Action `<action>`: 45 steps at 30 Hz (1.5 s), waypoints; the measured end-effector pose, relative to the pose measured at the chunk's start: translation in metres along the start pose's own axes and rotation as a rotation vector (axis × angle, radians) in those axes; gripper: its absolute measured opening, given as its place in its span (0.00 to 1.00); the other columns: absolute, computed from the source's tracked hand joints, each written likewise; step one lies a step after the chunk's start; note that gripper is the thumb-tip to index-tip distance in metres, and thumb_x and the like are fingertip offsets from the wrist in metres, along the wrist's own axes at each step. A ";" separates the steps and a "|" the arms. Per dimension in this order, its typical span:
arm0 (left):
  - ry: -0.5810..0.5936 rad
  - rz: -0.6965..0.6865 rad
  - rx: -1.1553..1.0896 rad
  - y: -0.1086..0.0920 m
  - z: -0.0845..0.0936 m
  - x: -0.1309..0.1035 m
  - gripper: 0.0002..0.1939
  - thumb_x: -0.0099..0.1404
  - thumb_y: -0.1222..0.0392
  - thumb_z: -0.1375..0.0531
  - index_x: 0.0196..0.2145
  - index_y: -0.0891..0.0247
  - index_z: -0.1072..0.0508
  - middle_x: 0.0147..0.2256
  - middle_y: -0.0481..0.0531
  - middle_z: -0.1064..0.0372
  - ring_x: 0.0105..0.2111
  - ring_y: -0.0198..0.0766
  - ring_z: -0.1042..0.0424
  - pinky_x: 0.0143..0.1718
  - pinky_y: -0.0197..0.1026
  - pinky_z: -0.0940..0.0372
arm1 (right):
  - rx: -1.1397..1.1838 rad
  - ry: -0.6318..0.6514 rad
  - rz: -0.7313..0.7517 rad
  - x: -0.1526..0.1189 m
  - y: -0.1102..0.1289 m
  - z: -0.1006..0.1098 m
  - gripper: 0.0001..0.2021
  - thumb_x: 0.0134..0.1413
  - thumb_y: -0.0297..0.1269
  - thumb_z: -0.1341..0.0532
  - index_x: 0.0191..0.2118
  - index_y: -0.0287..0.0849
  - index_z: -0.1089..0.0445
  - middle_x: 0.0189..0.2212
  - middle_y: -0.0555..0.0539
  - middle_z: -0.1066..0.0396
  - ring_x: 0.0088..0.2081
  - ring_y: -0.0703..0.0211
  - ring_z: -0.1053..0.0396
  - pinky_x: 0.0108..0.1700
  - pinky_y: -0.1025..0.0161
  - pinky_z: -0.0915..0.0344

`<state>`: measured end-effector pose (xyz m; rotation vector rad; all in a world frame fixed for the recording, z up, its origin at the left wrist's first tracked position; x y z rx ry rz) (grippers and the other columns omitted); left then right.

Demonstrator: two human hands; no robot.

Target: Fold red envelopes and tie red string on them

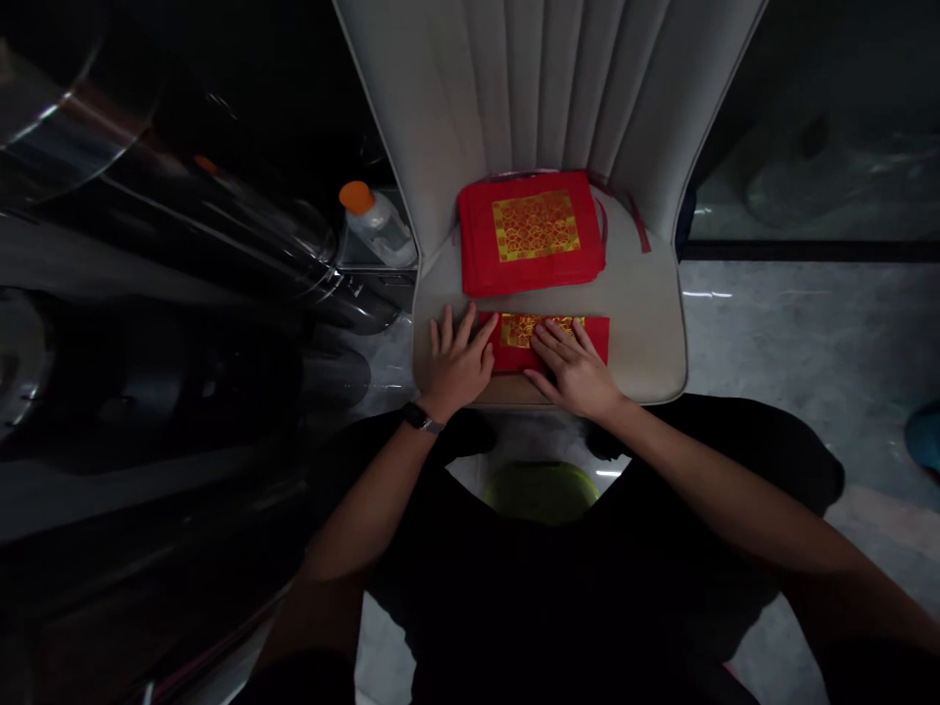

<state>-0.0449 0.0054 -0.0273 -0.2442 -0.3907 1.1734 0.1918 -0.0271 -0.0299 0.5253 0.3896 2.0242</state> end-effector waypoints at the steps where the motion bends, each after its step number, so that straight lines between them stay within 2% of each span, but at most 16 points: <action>1: -0.007 -0.005 0.010 -0.004 0.003 0.002 0.30 0.75 0.60 0.42 0.72 0.53 0.30 0.79 0.55 0.49 0.81 0.69 0.61 0.74 0.87 0.63 | -0.007 0.003 -0.004 0.000 0.000 0.000 0.30 0.76 0.51 0.43 0.73 0.38 0.31 0.71 0.36 0.30 0.76 0.36 0.38 0.80 0.29 0.52; 4: 0.015 -0.078 0.012 -0.021 0.008 0.009 0.32 0.72 0.65 0.41 0.72 0.59 0.31 0.80 0.57 0.54 0.81 0.67 0.63 0.78 0.82 0.66 | -0.028 0.010 -0.003 0.004 -0.001 0.002 0.30 0.76 0.53 0.43 0.71 0.39 0.28 0.69 0.36 0.27 0.73 0.34 0.35 0.78 0.30 0.49; 7: 0.135 -0.207 -0.037 -0.034 0.003 0.016 0.30 0.76 0.65 0.46 0.74 0.63 0.33 0.79 0.61 0.49 0.81 0.60 0.58 0.80 0.73 0.58 | -0.038 0.030 0.027 0.011 -0.003 0.008 0.28 0.76 0.51 0.43 0.69 0.40 0.26 0.66 0.37 0.25 0.71 0.34 0.34 0.76 0.32 0.46; 10: 0.220 -0.250 -0.028 -0.035 -0.004 0.019 0.28 0.81 0.59 0.48 0.74 0.65 0.34 0.78 0.63 0.47 0.80 0.60 0.54 0.79 0.69 0.53 | -0.015 0.051 0.037 0.017 -0.006 0.014 0.25 0.78 0.48 0.46 0.67 0.39 0.24 0.65 0.38 0.23 0.68 0.38 0.31 0.70 0.37 0.39; 12: 0.249 -0.248 -0.005 -0.032 -0.007 0.019 0.29 0.82 0.56 0.48 0.76 0.65 0.36 0.78 0.62 0.49 0.80 0.61 0.53 0.79 0.69 0.53 | 0.006 0.053 0.002 0.020 -0.008 0.015 0.27 0.79 0.47 0.48 0.68 0.37 0.26 0.67 0.37 0.25 0.67 0.38 0.31 0.67 0.38 0.37; 15: 0.270 -0.238 -0.007 -0.026 -0.008 0.019 0.32 0.82 0.52 0.45 0.78 0.65 0.40 0.79 0.61 0.51 0.80 0.61 0.53 0.80 0.67 0.56 | 0.026 0.055 -0.049 0.024 -0.012 0.015 0.29 0.78 0.48 0.49 0.72 0.37 0.31 0.70 0.35 0.29 0.68 0.35 0.33 0.67 0.37 0.40; 18: 0.283 -0.231 -0.046 -0.023 -0.010 0.019 0.36 0.81 0.50 0.44 0.80 0.62 0.45 0.80 0.59 0.52 0.80 0.59 0.55 0.80 0.68 0.62 | 0.044 0.082 -0.062 0.027 -0.016 0.016 0.28 0.78 0.45 0.51 0.72 0.38 0.31 0.68 0.37 0.26 0.67 0.36 0.33 0.67 0.37 0.41; 21: 0.280 -0.214 -0.052 -0.023 -0.011 0.018 0.37 0.80 0.48 0.43 0.80 0.60 0.46 0.80 0.58 0.52 0.81 0.61 0.57 0.79 0.74 0.71 | 0.024 0.116 -0.025 0.023 -0.015 0.021 0.28 0.78 0.42 0.52 0.72 0.35 0.31 0.66 0.36 0.24 0.66 0.38 0.32 0.68 0.39 0.41; 23: 0.279 -0.207 -0.042 -0.024 -0.011 0.017 0.37 0.80 0.48 0.43 0.80 0.59 0.46 0.80 0.58 0.52 0.81 0.63 0.58 0.78 0.76 0.74 | -0.018 0.135 0.028 0.016 -0.012 0.024 0.28 0.77 0.40 0.51 0.72 0.34 0.32 0.66 0.36 0.24 0.68 0.39 0.34 0.72 0.38 0.45; 26: 0.303 -0.201 -0.010 -0.027 -0.009 0.017 0.38 0.80 0.48 0.43 0.80 0.59 0.47 0.80 0.57 0.53 0.81 0.62 0.60 0.78 0.76 0.74 | -0.083 0.153 0.063 0.004 -0.005 0.024 0.28 0.74 0.39 0.47 0.73 0.34 0.33 0.66 0.36 0.25 0.70 0.36 0.36 0.77 0.33 0.56; 29: 0.354 -0.196 0.048 -0.029 -0.005 0.017 0.38 0.81 0.46 0.46 0.81 0.59 0.49 0.81 0.57 0.57 0.82 0.59 0.63 0.79 0.74 0.73 | -0.111 0.140 0.068 -0.004 0.001 0.024 0.29 0.74 0.40 0.46 0.73 0.32 0.33 0.65 0.34 0.24 0.70 0.34 0.37 0.78 0.30 0.60; 33: 0.398 -0.196 0.068 -0.029 0.000 0.021 0.38 0.81 0.48 0.47 0.81 0.59 0.50 0.81 0.57 0.58 0.82 0.58 0.62 0.79 0.73 0.70 | -0.121 0.130 0.133 -0.012 0.008 0.025 0.27 0.73 0.39 0.45 0.72 0.36 0.31 0.63 0.37 0.21 0.68 0.36 0.35 0.78 0.30 0.59; 38: 0.403 -0.185 -0.001 -0.024 0.005 0.025 0.38 0.80 0.48 0.45 0.81 0.60 0.50 0.80 0.60 0.53 0.81 0.55 0.56 0.79 0.70 0.66 | -0.161 0.131 0.147 -0.021 0.014 0.028 0.28 0.73 0.39 0.44 0.72 0.32 0.32 0.61 0.34 0.20 0.67 0.35 0.34 0.77 0.29 0.57; 41: 0.392 -0.166 -0.044 -0.023 0.003 0.025 0.40 0.80 0.49 0.43 0.81 0.62 0.52 0.80 0.62 0.53 0.81 0.54 0.57 0.79 0.69 0.67 | -0.172 0.127 0.174 -0.028 0.020 0.027 0.29 0.73 0.40 0.43 0.72 0.32 0.33 0.64 0.35 0.22 0.68 0.34 0.35 0.78 0.29 0.57; 45: 0.374 -0.142 -0.128 -0.019 -0.002 0.023 0.44 0.77 0.49 0.39 0.81 0.62 0.53 0.80 0.65 0.55 0.81 0.57 0.58 0.79 0.71 0.67 | -0.165 0.108 0.171 -0.030 0.024 0.026 0.27 0.73 0.38 0.43 0.70 0.32 0.31 0.59 0.35 0.19 0.66 0.34 0.33 0.76 0.30 0.54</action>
Point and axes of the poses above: each hand's wrist, its own x-axis towards the middle knuckle, its own z-axis out of the back of the hand, y = z × x, the point moved 2 cm from there along x, towards the middle knuckle
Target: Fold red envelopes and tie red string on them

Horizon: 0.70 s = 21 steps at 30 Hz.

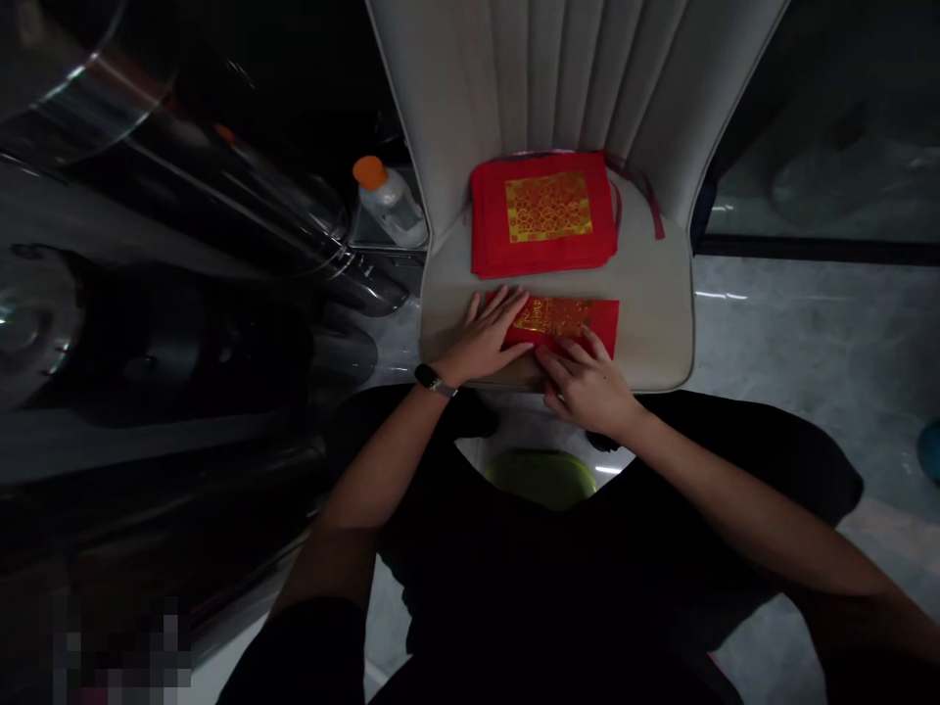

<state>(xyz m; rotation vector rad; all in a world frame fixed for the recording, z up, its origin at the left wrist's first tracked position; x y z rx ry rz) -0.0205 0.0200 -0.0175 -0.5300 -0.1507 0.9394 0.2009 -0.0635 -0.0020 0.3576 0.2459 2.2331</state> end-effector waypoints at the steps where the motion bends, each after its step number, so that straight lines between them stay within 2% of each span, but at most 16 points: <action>1: -0.024 -0.004 -0.040 0.003 0.001 -0.001 0.44 0.77 0.49 0.37 0.80 0.62 0.52 0.80 0.66 0.54 0.81 0.57 0.57 0.79 0.70 0.66 | 0.014 0.004 -0.002 0.001 -0.001 0.001 0.26 0.72 0.38 0.43 0.70 0.32 0.30 0.58 0.35 0.18 0.65 0.34 0.31 0.76 0.30 0.52; 4: -0.170 -0.007 -0.182 0.017 0.011 -0.004 0.39 0.77 0.52 0.38 0.78 0.62 0.46 0.77 0.67 0.47 0.78 0.52 0.47 0.79 0.60 0.52 | 0.106 0.029 -0.010 0.007 -0.009 0.005 0.22 0.73 0.38 0.42 0.66 0.37 0.26 0.54 0.36 0.17 0.59 0.37 0.27 0.71 0.34 0.42; 7: -0.355 0.090 -0.237 0.036 0.024 -0.007 0.27 0.78 0.55 0.40 0.70 0.66 0.32 0.67 0.67 0.32 0.69 0.49 0.31 0.73 0.53 0.38 | 0.223 0.019 -0.043 0.015 -0.021 0.011 0.20 0.74 0.39 0.43 0.62 0.38 0.23 0.50 0.36 0.16 0.55 0.40 0.24 0.61 0.41 0.33; 9: -0.400 0.158 -0.214 0.044 0.028 -0.006 0.24 0.77 0.54 0.38 0.65 0.67 0.27 0.61 0.66 0.29 0.63 0.49 0.27 0.70 0.54 0.34 | 0.302 -0.002 -0.068 0.021 -0.028 0.014 0.20 0.75 0.40 0.43 0.61 0.38 0.22 0.49 0.35 0.16 0.52 0.40 0.23 0.58 0.42 0.30; 11: -0.381 0.174 -0.177 0.047 0.028 -0.004 0.23 0.76 0.52 0.36 0.63 0.66 0.24 0.60 0.65 0.29 0.62 0.50 0.27 0.69 0.55 0.33 | 0.402 -0.046 -0.112 0.029 -0.036 0.016 0.19 0.74 0.41 0.43 0.60 0.39 0.22 0.49 0.36 0.17 0.52 0.41 0.21 0.59 0.42 0.29; 14: -0.378 0.152 -0.132 0.040 0.032 0.000 0.20 0.76 0.52 0.35 0.60 0.62 0.21 0.60 0.62 0.30 0.62 0.50 0.28 0.69 0.55 0.34 | 0.579 -0.163 -0.276 0.042 -0.053 0.018 0.18 0.72 0.45 0.40 0.59 0.43 0.23 0.52 0.38 0.18 0.49 0.44 0.21 0.54 0.46 0.26; 17: -0.438 0.143 -0.028 0.023 0.045 -0.001 0.17 0.77 0.52 0.36 0.59 0.58 0.20 0.64 0.60 0.33 0.65 0.52 0.33 0.71 0.58 0.38 | 0.756 -0.257 -0.466 0.054 -0.072 0.018 0.21 0.68 0.50 0.36 0.58 0.45 0.23 0.49 0.41 0.18 0.37 0.53 0.23 0.42 0.53 0.26; 19: -0.402 0.132 0.041 0.010 0.054 -0.002 0.16 0.76 0.53 0.36 0.58 0.56 0.19 0.67 0.59 0.35 0.67 0.54 0.35 0.72 0.61 0.40 | 0.853 -0.283 -0.532 0.062 -0.081 0.017 0.23 0.65 0.55 0.34 0.57 0.45 0.23 0.46 0.44 0.18 0.32 0.57 0.27 0.37 0.56 0.29; 21: -0.370 0.124 0.016 -0.002 0.059 -0.003 0.13 0.76 0.53 0.35 0.54 0.58 0.18 0.66 0.60 0.33 0.67 0.56 0.35 0.72 0.62 0.41 | 0.916 -0.288 -0.564 0.067 -0.085 0.017 0.27 0.61 0.61 0.32 0.54 0.45 0.23 0.42 0.46 0.19 0.31 0.59 0.30 0.36 0.58 0.31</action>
Point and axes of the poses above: each hand's wrist, its own x-axis towards the middle knuckle, its own z-axis out of the back of the hand, y = z × x, the point moved 2 cm from there along x, towards the middle knuckle
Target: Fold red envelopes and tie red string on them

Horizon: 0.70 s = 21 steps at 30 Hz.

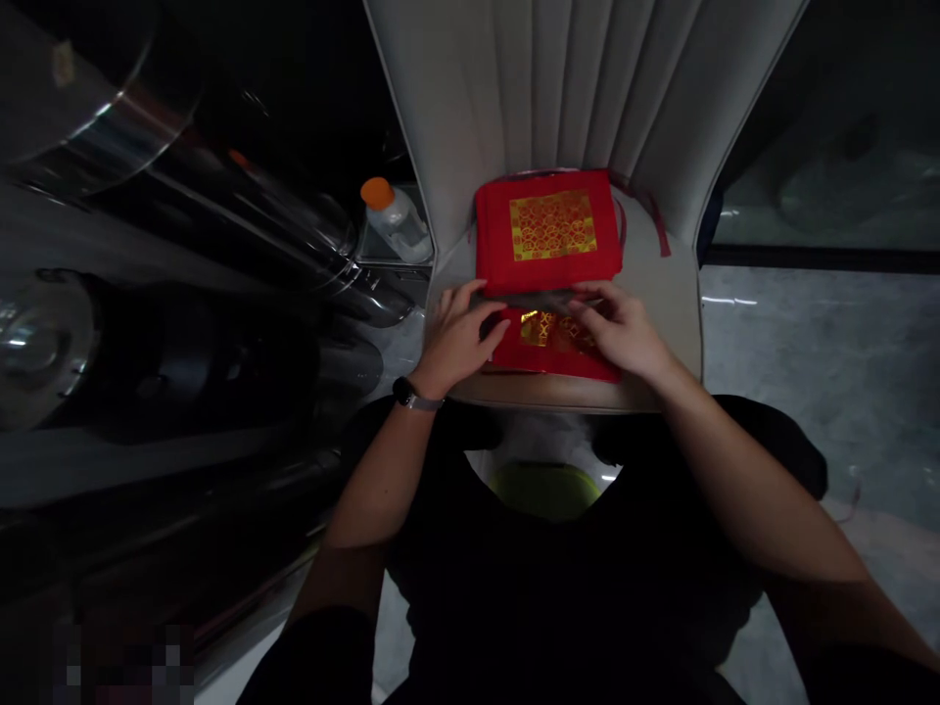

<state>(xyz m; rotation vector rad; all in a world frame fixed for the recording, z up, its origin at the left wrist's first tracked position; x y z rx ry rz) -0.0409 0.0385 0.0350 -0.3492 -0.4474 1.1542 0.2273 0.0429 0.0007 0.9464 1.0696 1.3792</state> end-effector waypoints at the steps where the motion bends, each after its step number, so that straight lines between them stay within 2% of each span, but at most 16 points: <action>1: 0.012 0.013 -0.063 -0.006 0.001 0.000 0.13 0.76 0.52 0.35 0.53 0.59 0.18 0.64 0.60 0.31 0.66 0.55 0.33 0.71 0.61 0.40 | 0.024 0.003 -0.020 0.002 0.001 0.000 0.28 0.59 0.64 0.31 0.52 0.45 0.23 0.41 0.46 0.19 0.31 0.60 0.30 0.35 0.59 0.31; 3: 0.078 0.068 -0.312 -0.017 -0.002 0.001 0.17 0.78 0.46 0.37 0.54 0.60 0.21 0.58 0.60 0.25 0.60 0.51 0.26 0.67 0.57 0.34 | 0.078 0.028 -0.084 0.004 0.003 0.002 0.32 0.57 0.70 0.31 0.50 0.46 0.23 0.36 0.48 0.21 0.30 0.60 0.30 0.33 0.61 0.33; 5: 0.205 0.131 -0.646 -0.028 -0.012 0.000 0.25 0.81 0.39 0.44 0.61 0.60 0.26 0.54 0.60 0.21 0.54 0.48 0.20 0.60 0.52 0.28 | 0.131 0.071 -0.167 0.003 0.005 0.006 0.34 0.56 0.74 0.33 0.49 0.46 0.24 0.32 0.50 0.24 0.29 0.59 0.30 0.31 0.62 0.34; 7: 0.301 0.120 -0.889 -0.043 -0.022 -0.002 0.29 0.82 0.37 0.47 0.69 0.58 0.33 0.58 0.62 0.21 0.57 0.48 0.20 0.59 0.52 0.27 | 0.151 0.101 -0.218 0.003 0.005 0.013 0.35 0.59 0.76 0.37 0.49 0.46 0.25 0.30 0.50 0.25 0.29 0.58 0.29 0.30 0.61 0.34; 9: 0.395 0.047 -0.967 -0.059 -0.032 -0.006 0.27 0.83 0.43 0.45 0.72 0.56 0.36 0.64 0.63 0.24 0.64 0.48 0.24 0.64 0.52 0.29 | 0.122 0.099 -0.203 0.003 0.002 0.023 0.33 0.62 0.75 0.39 0.50 0.47 0.25 0.31 0.50 0.24 0.30 0.58 0.28 0.33 0.61 0.33; 12: 0.493 -0.104 -0.844 -0.081 -0.043 -0.014 0.17 0.80 0.57 0.40 0.62 0.56 0.24 0.65 0.60 0.26 0.66 0.46 0.25 0.68 0.53 0.31 | 0.010 0.104 -0.173 0.003 -0.011 0.039 0.28 0.59 0.63 0.30 0.53 0.46 0.25 0.31 0.50 0.24 0.30 0.57 0.29 0.34 0.60 0.33; 15: 0.487 -0.194 -0.724 -0.089 -0.042 -0.018 0.10 0.77 0.62 0.39 0.51 0.57 0.18 0.55 0.57 0.18 0.57 0.43 0.19 0.62 0.50 0.26 | -0.174 0.159 -0.180 0.000 -0.025 0.049 0.25 0.55 0.47 0.27 0.56 0.42 0.24 0.29 0.51 0.26 0.28 0.57 0.32 0.31 0.59 0.35; 17: 0.434 -0.153 -0.726 -0.082 -0.034 -0.016 0.10 0.78 0.60 0.40 0.50 0.58 0.19 0.46 0.54 0.16 0.47 0.40 0.16 0.51 0.44 0.23 | -0.350 0.178 -0.157 -0.004 -0.029 0.051 0.20 0.56 0.41 0.29 0.54 0.42 0.22 0.30 0.49 0.25 0.29 0.55 0.31 0.34 0.57 0.32; 19: 0.291 -0.067 -0.661 -0.067 -0.026 -0.010 0.11 0.80 0.59 0.41 0.52 0.59 0.19 0.43 0.53 0.16 0.43 0.38 0.17 0.47 0.42 0.24 | -0.544 0.138 -0.080 -0.009 -0.026 0.049 0.19 0.56 0.38 0.30 0.53 0.42 0.20 0.36 0.44 0.23 0.35 0.51 0.27 0.41 0.52 0.28; 21: 0.120 -0.015 -0.494 -0.049 -0.021 -0.002 0.09 0.79 0.60 0.40 0.50 0.60 0.19 0.44 0.53 0.17 0.40 0.38 0.19 0.45 0.42 0.25 | -0.703 0.072 0.047 -0.012 -0.017 0.043 0.20 0.56 0.35 0.31 0.55 0.41 0.20 0.44 0.38 0.24 0.44 0.43 0.26 0.50 0.47 0.27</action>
Point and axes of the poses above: each hand's wrist, its own x-axis towards the middle knuckle, its own z-axis out of the back of the hand, y = z × x, the point moved 2 cm from there along x, towards the middle knuckle
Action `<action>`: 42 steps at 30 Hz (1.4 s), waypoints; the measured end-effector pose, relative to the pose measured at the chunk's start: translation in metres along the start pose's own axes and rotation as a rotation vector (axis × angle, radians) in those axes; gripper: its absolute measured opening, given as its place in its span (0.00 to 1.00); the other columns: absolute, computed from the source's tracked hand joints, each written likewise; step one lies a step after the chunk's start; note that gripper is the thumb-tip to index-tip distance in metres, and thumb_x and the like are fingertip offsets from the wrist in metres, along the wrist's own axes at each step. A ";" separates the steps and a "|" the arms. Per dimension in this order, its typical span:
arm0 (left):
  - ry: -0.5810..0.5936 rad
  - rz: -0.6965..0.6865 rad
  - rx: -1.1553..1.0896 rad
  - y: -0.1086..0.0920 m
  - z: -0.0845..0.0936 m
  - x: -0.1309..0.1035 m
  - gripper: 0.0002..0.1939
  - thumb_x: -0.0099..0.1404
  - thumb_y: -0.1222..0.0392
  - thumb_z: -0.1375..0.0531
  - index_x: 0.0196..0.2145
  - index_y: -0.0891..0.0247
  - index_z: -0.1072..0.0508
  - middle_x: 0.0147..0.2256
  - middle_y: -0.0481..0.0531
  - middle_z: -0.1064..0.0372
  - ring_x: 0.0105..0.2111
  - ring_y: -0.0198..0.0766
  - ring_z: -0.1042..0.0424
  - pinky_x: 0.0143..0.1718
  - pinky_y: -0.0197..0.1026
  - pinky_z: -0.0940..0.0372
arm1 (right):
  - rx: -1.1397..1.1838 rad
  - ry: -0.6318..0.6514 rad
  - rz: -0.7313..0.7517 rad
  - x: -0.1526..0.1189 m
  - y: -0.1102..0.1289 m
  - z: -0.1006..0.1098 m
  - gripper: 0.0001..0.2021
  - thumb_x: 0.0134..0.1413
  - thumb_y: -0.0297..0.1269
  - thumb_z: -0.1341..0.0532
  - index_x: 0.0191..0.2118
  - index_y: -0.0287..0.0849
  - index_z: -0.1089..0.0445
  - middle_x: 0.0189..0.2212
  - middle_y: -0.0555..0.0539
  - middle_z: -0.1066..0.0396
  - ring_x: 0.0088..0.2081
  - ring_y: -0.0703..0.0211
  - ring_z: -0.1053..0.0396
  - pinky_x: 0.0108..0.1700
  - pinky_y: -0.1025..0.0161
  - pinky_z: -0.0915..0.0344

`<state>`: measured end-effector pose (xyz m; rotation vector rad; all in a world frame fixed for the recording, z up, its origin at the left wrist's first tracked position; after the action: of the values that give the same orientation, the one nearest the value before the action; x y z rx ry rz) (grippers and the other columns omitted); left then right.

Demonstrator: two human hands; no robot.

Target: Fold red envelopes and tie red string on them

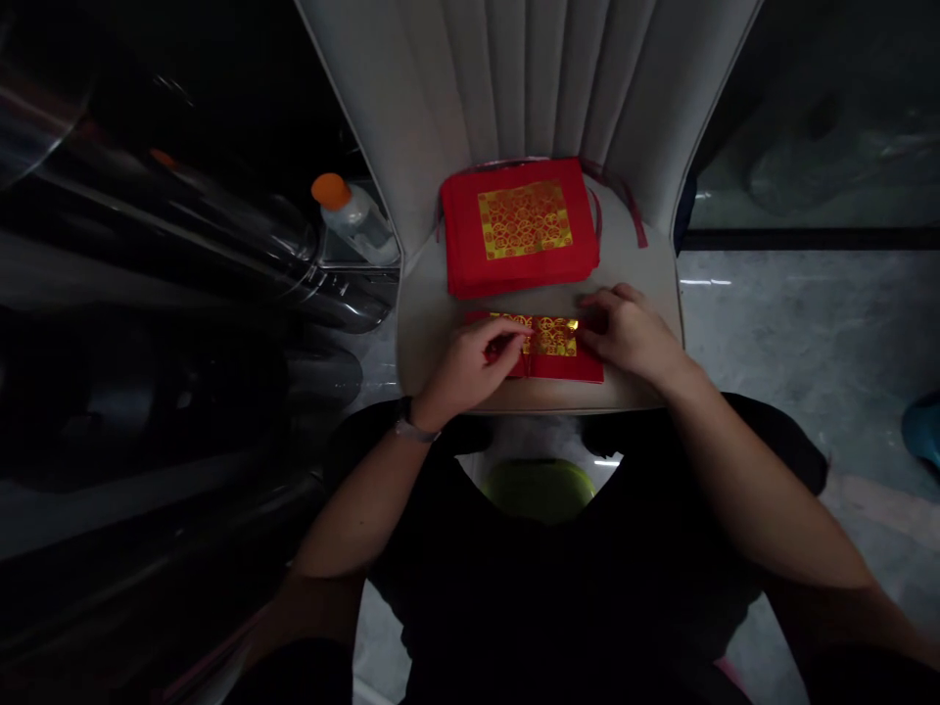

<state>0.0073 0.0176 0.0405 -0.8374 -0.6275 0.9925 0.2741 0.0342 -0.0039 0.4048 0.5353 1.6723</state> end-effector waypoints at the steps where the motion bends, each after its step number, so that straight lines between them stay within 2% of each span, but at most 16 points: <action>1: -0.034 0.009 0.100 0.007 0.004 0.003 0.08 0.77 0.61 0.38 0.49 0.60 0.19 0.44 0.53 0.18 0.41 0.39 0.20 0.46 0.42 0.26 | -0.055 -0.036 0.048 -0.001 0.006 0.000 0.20 0.58 0.35 0.32 0.56 0.41 0.20 0.47 0.36 0.25 0.49 0.40 0.26 0.53 0.45 0.27; 3: -0.037 0.015 0.258 0.019 0.004 0.010 0.06 0.76 0.63 0.36 0.47 0.61 0.19 0.39 0.52 0.20 0.39 0.40 0.22 0.44 0.43 0.27 | -0.107 -0.033 0.130 -0.001 0.019 -0.002 0.21 0.62 0.33 0.35 0.59 0.40 0.20 0.49 0.34 0.26 0.53 0.36 0.28 0.57 0.44 0.29; 6: 0.050 -0.016 0.418 0.027 -0.006 0.016 0.04 0.75 0.64 0.34 0.46 0.62 0.19 0.38 0.52 0.22 0.39 0.42 0.23 0.45 0.45 0.28 | -0.081 0.079 0.214 0.004 0.031 -0.006 0.20 0.66 0.32 0.39 0.59 0.40 0.20 0.48 0.35 0.26 0.50 0.40 0.27 0.55 0.47 0.29; 10: 0.120 -0.056 0.536 0.024 -0.021 0.014 0.08 0.73 0.60 0.31 0.48 0.61 0.19 0.44 0.56 0.20 0.45 0.48 0.23 0.48 0.49 0.29 | -0.012 0.143 0.271 0.017 0.034 -0.012 0.18 0.69 0.33 0.41 0.58 0.40 0.19 0.47 0.37 0.25 0.47 0.44 0.27 0.53 0.52 0.30; 15: 0.128 -0.029 0.566 0.020 -0.031 0.007 0.10 0.75 0.61 0.33 0.52 0.62 0.22 0.43 0.55 0.20 0.43 0.48 0.23 0.46 0.49 0.29 | 0.049 0.195 0.365 0.036 0.032 -0.019 0.18 0.68 0.31 0.42 0.54 0.41 0.17 0.45 0.38 0.22 0.49 0.44 0.27 0.57 0.51 0.31; 18: 0.094 -0.025 0.582 0.019 -0.035 0.003 0.14 0.74 0.54 0.31 0.53 0.61 0.24 0.43 0.55 0.21 0.43 0.49 0.24 0.47 0.51 0.30 | 0.112 0.242 0.311 0.045 0.033 -0.018 0.18 0.65 0.29 0.41 0.54 0.42 0.17 0.46 0.41 0.19 0.45 0.49 0.24 0.52 0.55 0.31; 21: 0.089 -0.025 0.609 0.018 -0.036 0.000 0.17 0.74 0.50 0.30 0.53 0.62 0.25 0.44 0.57 0.21 0.45 0.52 0.25 0.49 0.53 0.31 | 0.145 0.294 0.190 0.046 0.032 -0.010 0.16 0.61 0.29 0.38 0.50 0.43 0.16 0.40 0.45 0.17 0.38 0.53 0.24 0.44 0.58 0.33; 24: 0.128 -0.029 0.608 0.018 -0.032 -0.003 0.10 0.75 0.55 0.33 0.50 0.61 0.25 0.45 0.57 0.22 0.46 0.52 0.26 0.49 0.53 0.32 | 0.157 0.398 0.116 0.035 0.030 -0.001 0.11 0.58 0.30 0.35 0.43 0.44 0.16 0.33 0.48 0.18 0.33 0.56 0.26 0.38 0.60 0.36; 27: 0.145 -0.031 0.567 0.020 -0.026 -0.008 0.05 0.77 0.58 0.35 0.46 0.60 0.24 0.44 0.55 0.22 0.46 0.50 0.26 0.50 0.53 0.33 | 0.162 0.495 0.099 0.020 0.027 0.004 0.07 0.59 0.34 0.33 0.41 0.45 0.17 0.29 0.50 0.20 0.29 0.58 0.28 0.34 0.61 0.38; 29: 0.144 -0.026 0.528 0.023 -0.025 -0.012 0.04 0.76 0.59 0.34 0.45 0.60 0.25 0.43 0.54 0.22 0.44 0.49 0.26 0.51 0.52 0.33 | 0.181 0.487 0.110 0.013 0.026 0.004 0.07 0.60 0.36 0.34 0.41 0.45 0.17 0.28 0.51 0.21 0.28 0.59 0.29 0.33 0.61 0.38; 34: 0.114 -0.004 0.440 0.030 -0.025 -0.015 0.04 0.75 0.61 0.33 0.44 0.60 0.24 0.40 0.52 0.21 0.42 0.47 0.26 0.48 0.49 0.33 | 0.268 0.355 0.159 0.017 0.021 -0.007 0.10 0.61 0.39 0.33 0.44 0.45 0.16 0.31 0.49 0.20 0.30 0.59 0.29 0.36 0.61 0.37; 42: 0.126 -0.011 0.415 0.033 -0.025 -0.012 0.03 0.75 0.61 0.33 0.44 0.60 0.23 0.40 0.52 0.21 0.41 0.46 0.27 0.48 0.49 0.32 | 0.388 0.366 0.124 0.033 0.010 -0.022 0.12 0.59 0.47 0.30 0.39 0.43 0.16 0.27 0.51 0.24 0.29 0.61 0.33 0.33 0.61 0.41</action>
<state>0.0063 0.0081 -0.0015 -0.5227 -0.3012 1.0066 0.2483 0.0623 -0.0178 0.4184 1.1354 1.7723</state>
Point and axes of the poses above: each hand's wrist, its own x-axis towards the middle knuckle, its own z-axis out of the back of the hand, y = z × x, the point moved 2 cm from there along x, towards the middle knuckle
